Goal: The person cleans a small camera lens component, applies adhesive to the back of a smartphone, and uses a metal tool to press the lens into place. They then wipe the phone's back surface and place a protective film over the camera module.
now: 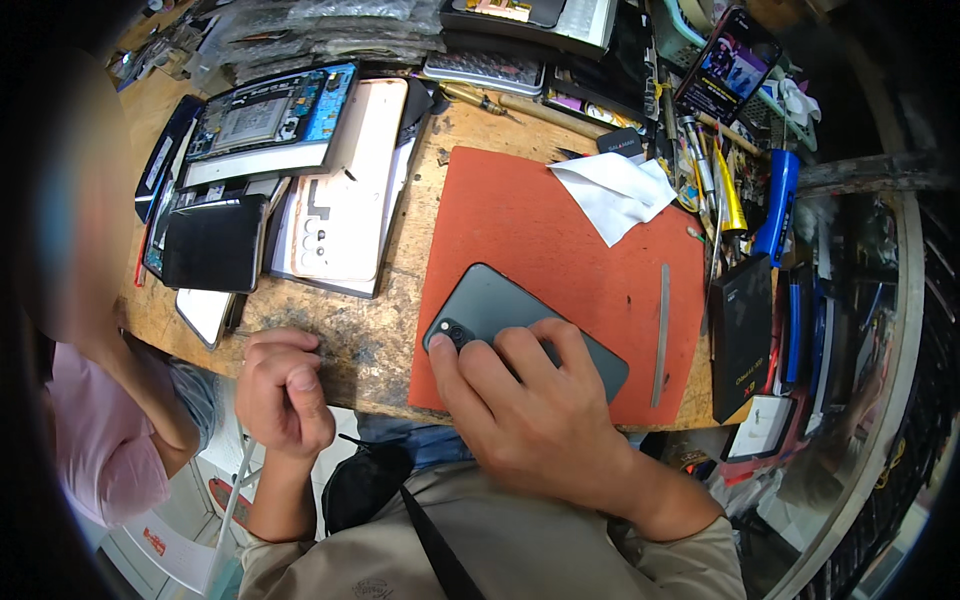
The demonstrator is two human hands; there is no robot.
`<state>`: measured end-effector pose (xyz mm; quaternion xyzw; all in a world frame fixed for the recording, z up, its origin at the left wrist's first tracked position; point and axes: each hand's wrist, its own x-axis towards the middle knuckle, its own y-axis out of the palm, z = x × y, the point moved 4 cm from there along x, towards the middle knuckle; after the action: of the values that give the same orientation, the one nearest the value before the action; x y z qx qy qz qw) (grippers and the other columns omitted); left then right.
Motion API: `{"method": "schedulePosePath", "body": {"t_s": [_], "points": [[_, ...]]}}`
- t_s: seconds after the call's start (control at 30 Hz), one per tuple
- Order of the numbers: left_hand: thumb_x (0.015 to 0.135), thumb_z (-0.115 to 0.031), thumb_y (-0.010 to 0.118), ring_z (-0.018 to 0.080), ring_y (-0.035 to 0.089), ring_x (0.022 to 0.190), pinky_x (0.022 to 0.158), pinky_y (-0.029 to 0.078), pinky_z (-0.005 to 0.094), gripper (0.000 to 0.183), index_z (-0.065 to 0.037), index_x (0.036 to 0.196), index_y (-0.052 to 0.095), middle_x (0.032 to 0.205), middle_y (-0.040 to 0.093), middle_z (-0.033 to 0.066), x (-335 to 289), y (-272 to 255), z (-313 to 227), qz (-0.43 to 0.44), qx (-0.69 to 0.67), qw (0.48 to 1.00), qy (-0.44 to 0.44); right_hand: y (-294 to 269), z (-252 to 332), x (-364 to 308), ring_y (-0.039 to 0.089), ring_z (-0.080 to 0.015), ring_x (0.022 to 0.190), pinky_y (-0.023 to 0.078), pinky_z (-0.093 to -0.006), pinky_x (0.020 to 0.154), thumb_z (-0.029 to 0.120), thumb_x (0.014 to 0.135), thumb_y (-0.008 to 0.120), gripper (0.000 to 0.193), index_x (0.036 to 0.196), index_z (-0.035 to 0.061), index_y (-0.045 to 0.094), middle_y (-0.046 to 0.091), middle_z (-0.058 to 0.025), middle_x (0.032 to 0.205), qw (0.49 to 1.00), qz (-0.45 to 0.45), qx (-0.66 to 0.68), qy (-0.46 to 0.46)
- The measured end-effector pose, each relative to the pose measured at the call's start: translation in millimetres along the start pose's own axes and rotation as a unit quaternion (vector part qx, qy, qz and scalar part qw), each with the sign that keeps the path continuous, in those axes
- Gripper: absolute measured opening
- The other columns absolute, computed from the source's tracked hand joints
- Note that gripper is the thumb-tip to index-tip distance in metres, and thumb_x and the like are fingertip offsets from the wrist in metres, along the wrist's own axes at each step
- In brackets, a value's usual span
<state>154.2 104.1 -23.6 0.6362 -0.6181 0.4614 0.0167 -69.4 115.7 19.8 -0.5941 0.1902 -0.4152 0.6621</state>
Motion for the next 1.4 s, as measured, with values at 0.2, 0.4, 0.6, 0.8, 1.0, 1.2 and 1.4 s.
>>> {"method": "schedulePosePath", "body": {"t_s": [0.2, 0.4, 0.6, 0.8, 1.0, 1.2, 1.4], "points": [[0.080, -0.001, 0.070, 0.0285, 0.066, 0.069, 0.062, 0.051, 0.0364, 0.007, -0.002, 0.084, 0.064, 0.075, 0.064, 0.0098, 4.9, 4.3, -2.4, 0.001, 0.027, 1.000, 0.003, 2.5, -13.9, 0.1, 0.054, -0.0248, 0.081, 0.043, -0.0417, 0.077, 0.010, 0.075, 0.070, 0.050, 0.123, -0.0021, 0.067, 0.052, -0.0083, 0.091, 0.999, -0.008, 0.015, 0.034], [0.081, 0.001, 0.069, 0.0290, 0.063, 0.069, 0.063, 0.049, 0.0366, 0.006, -0.002, 0.085, 0.065, 0.076, 0.064, 0.0110, 10.6, 10.4, -7.9, 0.009, 0.051, 0.999, 0.013, 1.8, -0.3, -4.0, 0.053, -0.0267, 0.085, 0.041, -0.0434, 0.080, 0.014, 0.081, 0.070, 0.052, 0.131, 0.0034, 0.065, 0.052, -0.0085, 0.094, 1.000, 0.007, 0.024, 0.018], [0.078, -0.002, 0.072, 0.0278, 0.062, 0.069, 0.064, 0.048, 0.0375, 0.009, -0.005, 0.084, 0.066, 0.075, 0.063, 0.0079, 9.6, 9.4, -8.2, -0.007, 0.082, 0.996, 0.023, -15.2, -33.7, 0.0, 0.059, -0.0321, 0.093, 0.048, -0.0433, 0.085, 0.014, 0.090, 0.067, 0.046, 0.134, 0.0015, 0.065, 0.060, -0.0147, 0.102, 0.983, -0.108, 0.073, 0.130], [0.083, -0.001, 0.072, 0.0281, 0.062, 0.072, 0.067, 0.047, 0.0377, 0.008, -0.006, 0.085, 0.065, 0.078, 0.063, 0.0076, 9.9, 11.2, -8.5, -0.007, 0.066, 0.998, 0.017, -25.0, -131.4, -6.0, 0.063, -0.0373, 0.093, 0.051, -0.0452, 0.085, 0.012, 0.090, 0.071, 0.022, 0.109, 0.0009, 0.072, 0.063, -0.0160, 0.098, 0.958, -0.068, -0.070, 0.270], [0.090, -0.001, 0.069, 0.0288, 0.062, 0.073, 0.067, 0.048, 0.0364, 0.003, -0.002, 0.090, 0.066, 0.081, 0.065, 0.0103, 6.1, 2.5, -0.8, -0.015, -0.019, 0.999, -0.039, -40.5, -140.5, 2.3, 0.064, -0.0412, 0.093, 0.050, -0.0503, 0.082, 0.007, 0.089, 0.069, 0.012, 0.097, -0.0007, 0.067, 0.063, -0.0197, 0.096, 0.962, -0.158, -0.075, 0.210], [0.092, -0.003, 0.072, 0.0288, 0.071, 0.085, 0.073, 0.056, 0.0358, 0.013, -0.001, 0.104, 0.070, 0.092, 0.071, 0.0135, 27.5, 4.0, -52.8, -0.028, -0.149, 0.988, -0.036, -55.1, -35.9, 7.4, 0.064, -0.0421, 0.078, 0.050, -0.0467, 0.068, 0.000, 0.087, 0.066, 0.009, 0.094, -0.0016, 0.060, 0.064, -0.0202, 0.086, 0.993, -0.061, 0.012, 0.100], [0.097, -0.010, 0.071, 0.0185, 0.071, 0.082, 0.071, 0.057, 0.0314, 0.021, -0.002, 0.115, 0.063, 0.087, 0.068, 0.0080, 31.6, 31.5, -75.6, 0.148, -0.389, 0.891, -0.180, -59.6, 0.8, -8.1, 0.069, -0.0200, 0.081, 0.052, -0.0311, 0.072, -0.008, 0.085, 0.072, 0.018, 0.102, -0.0029, 0.068, 0.069, -0.0121, 0.092, 0.925, -0.097, 0.343, 0.132]]}}
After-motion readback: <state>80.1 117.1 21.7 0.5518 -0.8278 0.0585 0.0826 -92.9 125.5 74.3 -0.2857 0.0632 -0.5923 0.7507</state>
